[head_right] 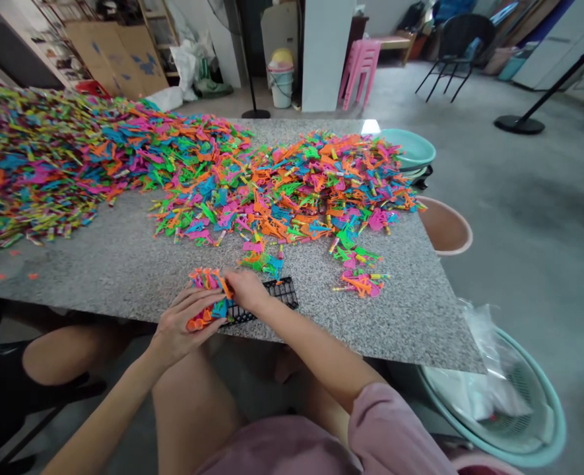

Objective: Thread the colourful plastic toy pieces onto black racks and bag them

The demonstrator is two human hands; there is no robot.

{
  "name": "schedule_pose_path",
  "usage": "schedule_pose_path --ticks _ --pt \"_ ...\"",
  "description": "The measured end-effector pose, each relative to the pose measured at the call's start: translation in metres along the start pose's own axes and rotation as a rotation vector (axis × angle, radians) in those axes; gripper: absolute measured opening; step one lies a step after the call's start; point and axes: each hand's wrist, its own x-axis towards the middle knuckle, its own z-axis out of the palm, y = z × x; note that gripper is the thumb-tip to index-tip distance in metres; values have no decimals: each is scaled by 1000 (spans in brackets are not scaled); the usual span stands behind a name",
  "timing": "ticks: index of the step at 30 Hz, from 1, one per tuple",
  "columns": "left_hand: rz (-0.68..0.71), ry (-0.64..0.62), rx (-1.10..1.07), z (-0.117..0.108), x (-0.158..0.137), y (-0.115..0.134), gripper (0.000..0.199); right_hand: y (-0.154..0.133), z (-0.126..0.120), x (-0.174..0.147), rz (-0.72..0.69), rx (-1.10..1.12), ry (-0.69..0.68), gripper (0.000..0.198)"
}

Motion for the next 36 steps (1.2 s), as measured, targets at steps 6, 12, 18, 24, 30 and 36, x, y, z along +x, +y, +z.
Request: schedule_pose_path --ticks 6,12,18,24,30,36 --pt "54 -51 55 -6 4 -5 32 -7 1 17 15 8 -77 11" --pt "82 -166 107 -17 13 -9 39 3 -18 -19 -20 -90 82 44" --pt "99 -190 118 -18 12 -8 43 69 -92 -20 4 -592 10 26" --pt "47 -275 97 -23 15 3 44 82 -85 -54 -167 -350 122 19" --pt "32 -303 110 -22 17 10 45 27 -19 -101 328 318 205 16" --pt "46 -323 172 -23 20 12 43 -15 20 -85 364 298 186 11"
